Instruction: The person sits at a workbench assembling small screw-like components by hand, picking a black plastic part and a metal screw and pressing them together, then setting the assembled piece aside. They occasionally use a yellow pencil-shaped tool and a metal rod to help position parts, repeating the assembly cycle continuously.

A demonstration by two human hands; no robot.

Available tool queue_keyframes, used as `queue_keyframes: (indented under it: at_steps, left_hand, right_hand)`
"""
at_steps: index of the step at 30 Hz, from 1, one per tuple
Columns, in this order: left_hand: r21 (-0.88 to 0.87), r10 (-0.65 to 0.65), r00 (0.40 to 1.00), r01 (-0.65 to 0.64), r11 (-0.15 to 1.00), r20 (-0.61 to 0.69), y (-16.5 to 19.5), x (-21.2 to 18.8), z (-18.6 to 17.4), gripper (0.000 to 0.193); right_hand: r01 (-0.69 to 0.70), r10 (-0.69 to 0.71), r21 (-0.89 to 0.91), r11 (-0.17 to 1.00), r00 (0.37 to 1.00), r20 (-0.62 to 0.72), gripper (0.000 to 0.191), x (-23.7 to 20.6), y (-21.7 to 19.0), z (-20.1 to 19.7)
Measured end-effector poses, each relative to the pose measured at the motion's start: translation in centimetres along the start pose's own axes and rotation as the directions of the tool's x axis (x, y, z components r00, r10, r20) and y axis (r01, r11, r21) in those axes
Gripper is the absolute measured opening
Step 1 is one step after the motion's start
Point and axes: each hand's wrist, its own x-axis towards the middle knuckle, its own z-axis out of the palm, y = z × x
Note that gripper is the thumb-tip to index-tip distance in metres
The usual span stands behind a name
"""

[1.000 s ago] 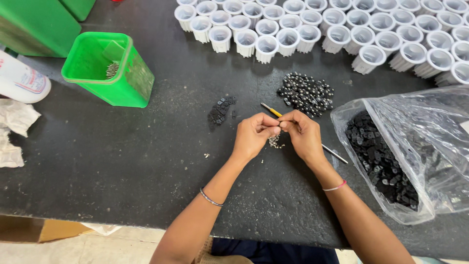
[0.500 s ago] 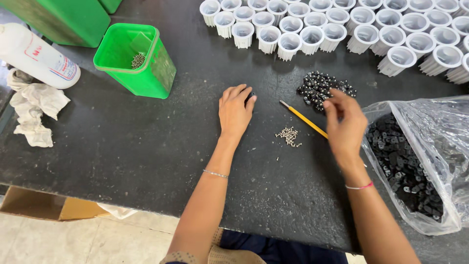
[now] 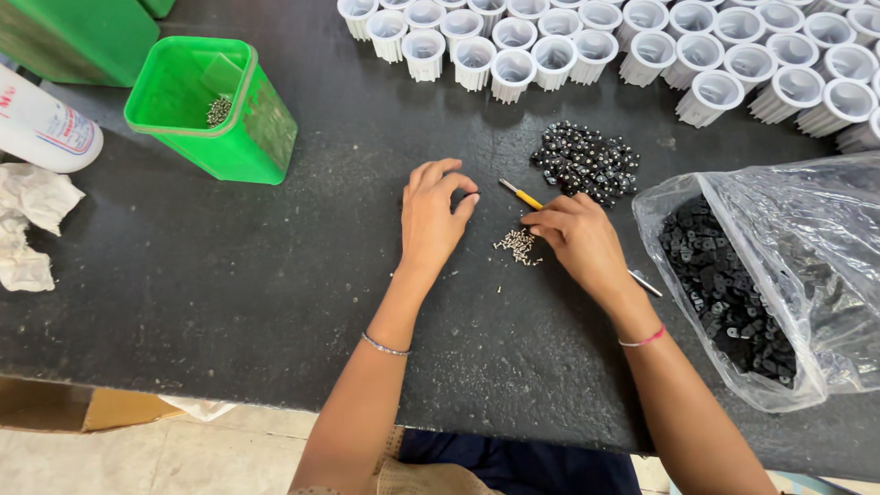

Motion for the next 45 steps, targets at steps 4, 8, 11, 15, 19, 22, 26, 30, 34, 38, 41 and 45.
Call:
queue_keyframes:
  at_steps: [4,8,11,15,19,22,26,30,34,38,41,45]
  left_hand:
    - [-0.292,-0.241,0.963,0.267,0.918,0.121,1.4,0.1,0.6,0.015]
    - [-0.440,-0.328,0.908,0.415,0.796,0.262,0.9,-0.2,1.5,0.015]
    - [-0.559,-0.319,0.882,0.467,0.685,0.346,0.4,-0.4,2.6,0.021]
    - [-0.597,-0.311,0.871,0.487,0.637,0.380,0.2,-0.9,3.4,0.022]
    - [-0.539,-0.339,0.869,0.491,0.685,0.361,0.1,-0.9,3.2,0.021]
    - [-0.499,-0.359,0.865,0.498,0.710,0.352,0.1,-0.7,3.0,0.021]
    - [-0.499,-0.348,0.872,0.484,0.719,0.344,0.2,-0.7,2.9,0.020]
    - [-0.494,-0.322,0.888,0.452,0.743,0.328,0.2,-0.9,3.1,0.021]
    - [-0.488,-0.328,0.884,0.459,0.743,0.333,0.0,-0.9,3.1,0.021]
    - [-0.512,-0.338,0.866,0.492,0.704,0.368,0.0,-0.8,3.3,0.021]
    - [-0.517,-0.312,0.873,0.476,0.712,0.375,0.0,-1.0,3.5,0.020]
    - [-0.559,-0.304,0.863,0.495,0.665,0.402,0.3,-1.2,4.0,0.017]
  right_hand:
    - [0.025,-0.025,-0.013,1.000,1.000,0.009,0.020,0.0,0.2,0.2]
    - [0.031,-0.031,-0.024,0.999,0.999,-0.008,0.017,-0.1,0.2,0.6]
    - [0.020,-0.021,-0.052,0.998,1.000,-0.018,0.011,-0.1,0.0,0.8]
    - [0.014,-0.015,-0.067,0.998,1.000,-0.022,0.009,-0.1,-0.4,0.9]
    - [0.001,-0.001,-0.062,0.998,1.000,-0.013,0.012,-0.2,-0.4,0.7]
    - [0.008,-0.009,-0.048,0.999,1.000,-0.028,0.016,-0.3,-0.3,0.7]
    - [0.009,-0.010,-0.046,0.999,0.999,-0.034,0.017,-0.3,-0.2,1.1]
    - [-0.004,0.001,-0.067,0.998,0.999,-0.051,0.011,-0.3,-0.1,1.7]
    - [-0.013,0.007,-0.100,0.995,0.998,-0.058,0.008,-0.3,-0.4,2.1]
    - [-0.014,0.005,-0.081,0.997,0.994,-0.109,0.009,-0.3,-0.7,2.2]
    - [-0.028,0.028,0.002,1.000,0.981,-0.194,0.008,-0.3,-0.9,1.9]
    - [-0.054,0.069,0.061,0.997,0.963,-0.259,0.012,-0.1,-1.2,1.7]
